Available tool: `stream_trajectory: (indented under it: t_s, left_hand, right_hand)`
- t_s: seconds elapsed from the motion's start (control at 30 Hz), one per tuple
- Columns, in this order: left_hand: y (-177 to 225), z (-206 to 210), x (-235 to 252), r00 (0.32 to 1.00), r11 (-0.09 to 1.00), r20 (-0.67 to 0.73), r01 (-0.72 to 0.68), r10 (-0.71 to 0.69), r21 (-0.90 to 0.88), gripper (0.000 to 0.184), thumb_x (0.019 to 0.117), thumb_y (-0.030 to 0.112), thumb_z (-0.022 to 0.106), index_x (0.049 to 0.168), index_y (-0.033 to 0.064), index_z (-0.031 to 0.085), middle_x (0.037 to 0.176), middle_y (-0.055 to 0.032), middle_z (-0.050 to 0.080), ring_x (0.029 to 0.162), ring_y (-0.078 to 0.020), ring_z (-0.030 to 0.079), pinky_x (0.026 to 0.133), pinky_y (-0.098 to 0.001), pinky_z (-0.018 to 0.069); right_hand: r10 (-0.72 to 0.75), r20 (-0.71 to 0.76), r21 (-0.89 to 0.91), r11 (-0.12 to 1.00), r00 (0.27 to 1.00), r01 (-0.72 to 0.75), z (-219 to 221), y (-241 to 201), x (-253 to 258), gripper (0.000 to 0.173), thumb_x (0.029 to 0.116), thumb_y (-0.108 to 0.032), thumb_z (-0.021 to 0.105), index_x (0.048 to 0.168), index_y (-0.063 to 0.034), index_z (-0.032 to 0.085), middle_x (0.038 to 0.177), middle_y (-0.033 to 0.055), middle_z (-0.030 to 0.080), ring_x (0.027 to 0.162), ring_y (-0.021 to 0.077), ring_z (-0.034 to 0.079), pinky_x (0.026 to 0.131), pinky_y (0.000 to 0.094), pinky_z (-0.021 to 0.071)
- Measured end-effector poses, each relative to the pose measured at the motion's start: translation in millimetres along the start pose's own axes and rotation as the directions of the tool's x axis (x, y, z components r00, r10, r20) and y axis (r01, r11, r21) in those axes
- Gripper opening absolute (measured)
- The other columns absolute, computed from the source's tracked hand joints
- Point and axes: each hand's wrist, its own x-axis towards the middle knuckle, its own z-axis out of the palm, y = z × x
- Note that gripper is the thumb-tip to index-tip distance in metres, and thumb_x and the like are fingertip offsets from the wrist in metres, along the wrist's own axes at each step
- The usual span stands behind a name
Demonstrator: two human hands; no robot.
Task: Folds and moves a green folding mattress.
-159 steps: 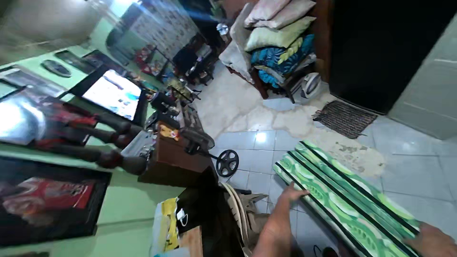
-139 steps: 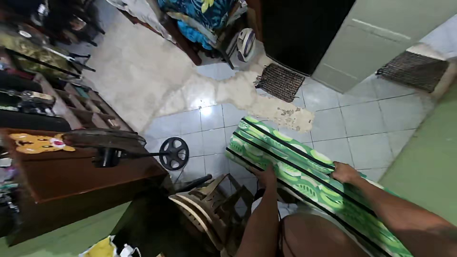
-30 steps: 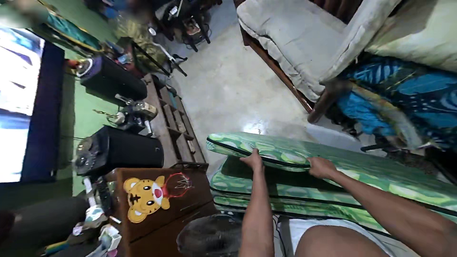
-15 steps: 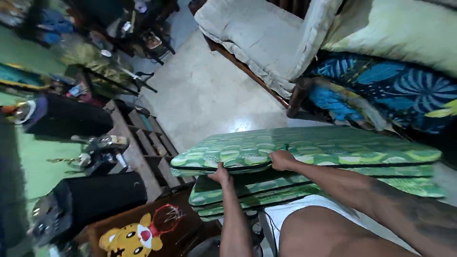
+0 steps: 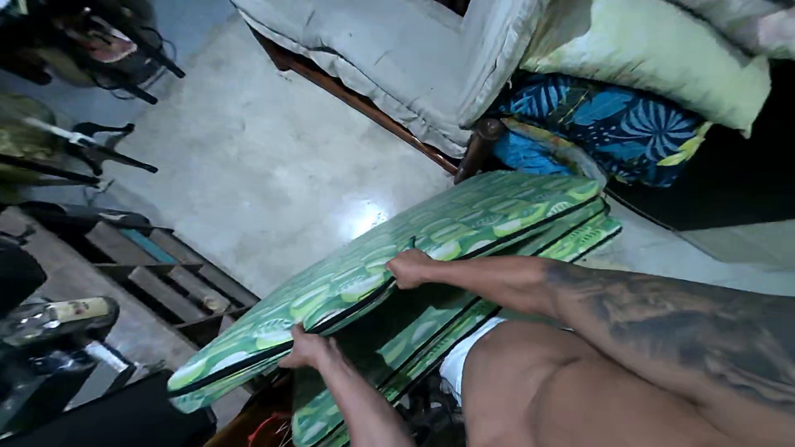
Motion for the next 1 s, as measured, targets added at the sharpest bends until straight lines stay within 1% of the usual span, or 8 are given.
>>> stream_trajectory:
  t_s: [0.23, 0.43, 0.5, 0.57, 0.67, 0.7, 0.77, 1.0]
  left_hand:
    - [14.3, 11.5, 39.4, 0.998, 0.996, 0.012, -0.07, 0.069, 0.064, 0.084, 0.0835, 0.007, 0.077, 0.154, -0.0002, 0.031, 0.138, -0.0222, 0.056, 0.121, -0.0272, 0.063, 0.091, -0.0436, 0.0593]
    - [-32.3, 44.2, 1.9, 0.998, 0.992, 0.016, 0.06, -0.062, 0.108, 0.088, 0.0818, 0.004, 0.077, 0.155, 0.0008, 0.028, 0.139, -0.0239, 0.055, 0.12, -0.0309, 0.062, 0.088, -0.0475, 0.0595]
    - [-47.2, 51.8, -6.7, 0.993, 0.991, -0.057, 0.103, -0.099, 0.089, 0.091, 0.0815, 0.003, 0.077, 0.156, 0.0017, 0.026, 0.14, -0.0243, 0.054, 0.121, -0.032, 0.061, 0.089, -0.0484, 0.0591]
    - [-59.0, 60.1, -9.6, 0.979, 0.982, -0.141, 0.165, -0.15, 0.097, 0.091, 0.082, 0.004, 0.077, 0.156, 0.0013, 0.025, 0.14, -0.025, 0.054, 0.121, -0.0336, 0.061, 0.089, -0.0493, 0.0587]
    - [-70.9, 59.7, -15.1, 0.926, 0.923, -0.247, 0.334, -0.284, 0.192, 0.09, 0.0852, 0.013, 0.078, 0.155, -0.0034, 0.024, 0.138, -0.0288, 0.052, 0.118, -0.0381, 0.059, 0.089, -0.053, 0.0561]
    - [-74.9, 56.4, -15.8, 0.904, 0.897, -0.281, 0.386, -0.322, 0.214, 0.089, 0.0864, 0.015, 0.079, 0.154, -0.0049, 0.024, 0.139, -0.0306, 0.051, 0.118, -0.04, 0.058, 0.09, -0.0545, 0.0549]
    - [-93.3, 43.9, -16.2, 0.861, 0.846, -0.357, 0.464, -0.362, 0.263, 0.087, 0.087, 0.017, 0.079, 0.153, -0.0056, 0.027, 0.138, -0.0315, 0.052, 0.12, -0.0417, 0.058, 0.092, -0.0557, 0.0541]
    - [-127.7, 34.5, -15.1, 0.831, 0.856, -0.393, 0.487, -0.394, 0.172, 0.09, 0.0838, 0.017, 0.083, 0.153, 0.0002, 0.027, 0.135, -0.0295, 0.055, 0.12, -0.0415, 0.058, 0.094, -0.0556, 0.053]
  right_hand:
    - [-0.081, -0.018, -0.013, 0.997, 0.997, 0.08, -15.9, -13.6, 22.8, 0.041, 0.0825, -0.015, 0.077, 0.119, -0.0023, 0.063, 0.104, 0.0226, 0.069, 0.099, 0.0442, 0.067, 0.078, 0.0679, 0.0524]
    - [0.192, -0.139, 0.289, 0.946, 0.971, -0.146, -22.2, 90.7, -20.9, 0.05, 0.0962, -0.045, 0.07, 0.126, -0.005, 0.068, 0.131, 0.0197, 0.063, 0.125, 0.038, 0.059, 0.105, 0.0632, 0.0457]
    - [0.465, -0.199, 0.433, 0.832, 0.863, -0.348, -27.3, 153.9, -50.3, 0.054, 0.0991, -0.049, 0.064, 0.13, -0.0048, 0.066, 0.135, 0.0188, 0.063, 0.127, 0.0354, 0.059, 0.108, 0.0606, 0.0469]
    - [0.743, -0.089, 0.644, 0.551, 0.663, -0.531, -41.2, 208.8, -82.5, 0.059, 0.1034, -0.052, 0.055, 0.125, 0.0022, 0.065, 0.116, 0.0205, 0.068, 0.104, 0.0306, 0.067, 0.094, 0.0553, 0.054]
    - [0.838, 0.219, 0.823, 0.116, 0.499, -0.556, -36.8, 251.7, -114.2, 0.068, 0.1029, -0.063, 0.046, 0.125, -0.0001, 0.055, 0.094, 0.0126, 0.061, 0.073, 0.0186, 0.06, 0.066, 0.0365, 0.0535]
    - [0.801, 0.302, 0.854, 0.015, 0.518, -0.521, -35.1, 260.4, -113.0, 0.074, 0.1031, -0.063, 0.046, 0.137, 0.0022, 0.048, 0.111, 0.0193, 0.062, 0.089, 0.0241, 0.064, 0.079, 0.0405, 0.0554]
    - [0.786, 0.324, 0.883, -0.052, 0.526, -0.467, -27.9, 267.8, -101.1, 0.079, 0.1028, -0.064, 0.045, 0.145, 0.0018, 0.04, 0.124, 0.0218, 0.06, 0.101, 0.026, 0.065, 0.087, 0.0407, 0.0552]
    - [0.809, 0.29, 0.82, 0.065, 0.512, -0.568, -55.8, 251.2, -57.5, 0.076, 0.1003, -0.071, 0.043, 0.133, -0.0017, 0.049, 0.105, 0.013, 0.062, 0.084, 0.0184, 0.063, 0.074, 0.0356, 0.054]
